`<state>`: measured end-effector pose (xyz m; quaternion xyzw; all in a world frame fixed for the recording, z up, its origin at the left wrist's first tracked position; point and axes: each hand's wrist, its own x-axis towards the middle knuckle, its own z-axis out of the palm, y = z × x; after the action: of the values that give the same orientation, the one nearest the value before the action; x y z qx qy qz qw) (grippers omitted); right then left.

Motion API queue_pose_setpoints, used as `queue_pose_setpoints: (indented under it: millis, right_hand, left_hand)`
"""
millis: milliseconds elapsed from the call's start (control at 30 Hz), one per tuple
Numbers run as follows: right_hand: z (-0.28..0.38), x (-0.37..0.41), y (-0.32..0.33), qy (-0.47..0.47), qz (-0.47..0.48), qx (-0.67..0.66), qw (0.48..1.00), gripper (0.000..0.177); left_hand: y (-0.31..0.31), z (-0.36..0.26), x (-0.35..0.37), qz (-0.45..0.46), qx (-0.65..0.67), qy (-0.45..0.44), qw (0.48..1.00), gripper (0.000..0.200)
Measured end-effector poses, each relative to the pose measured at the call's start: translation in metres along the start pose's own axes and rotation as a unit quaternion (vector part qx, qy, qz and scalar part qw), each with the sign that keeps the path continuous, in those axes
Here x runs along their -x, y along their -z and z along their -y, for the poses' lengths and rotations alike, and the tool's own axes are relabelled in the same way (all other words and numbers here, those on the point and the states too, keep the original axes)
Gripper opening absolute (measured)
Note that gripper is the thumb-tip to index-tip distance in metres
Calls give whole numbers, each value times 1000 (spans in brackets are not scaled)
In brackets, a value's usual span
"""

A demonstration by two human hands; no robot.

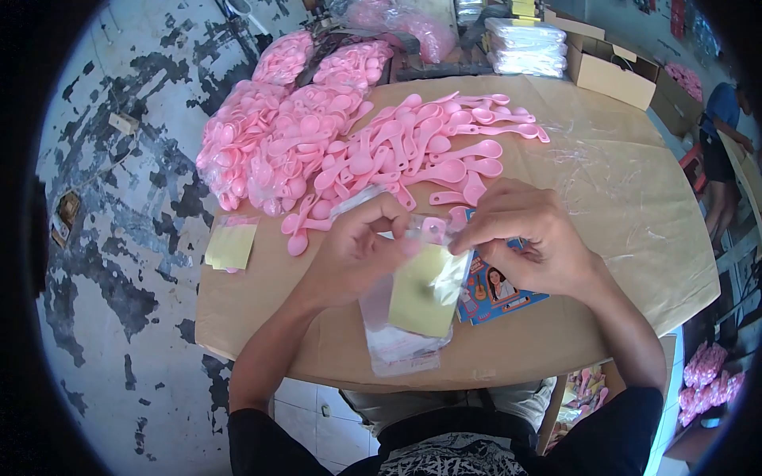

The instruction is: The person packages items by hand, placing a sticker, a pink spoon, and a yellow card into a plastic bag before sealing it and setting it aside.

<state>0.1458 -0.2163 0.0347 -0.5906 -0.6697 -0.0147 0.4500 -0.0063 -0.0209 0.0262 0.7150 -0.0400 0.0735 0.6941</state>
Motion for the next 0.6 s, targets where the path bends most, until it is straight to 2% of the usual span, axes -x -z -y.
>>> queue_pose_setpoints:
  millis: [67,167,267,367,433,500,600]
  right_hand:
    - [4,2,3,-27,-9,31,999,27]
    - [10,2,12,-26,-50,32,998,30]
    - [18,-4,8,47,12,132,990,32]
    - [8,1,19,19,24,142,989,33]
    - [3,4,24,-18,-2,151,988,32]
    - [-6,8,33,-43,-7,172,984,31]
    - [-16,10,33,-26,8,199,980,28]
  left_hand:
    - [-1,3,-3,-9,-72,-52,996,17]
    - [0,8,-6,2,-20,-80,997,33]
    - [2,-5,-2,13,29,-24,999,39]
    - [18,-26,7,-49,-39,-64,996,40]
    - [32,-47,22,-126,-67,-76,987,49]
    - [58,-60,44,-206,-121,-34,970,54]
    - [104,-57,73,-268,-161,6,950,45]
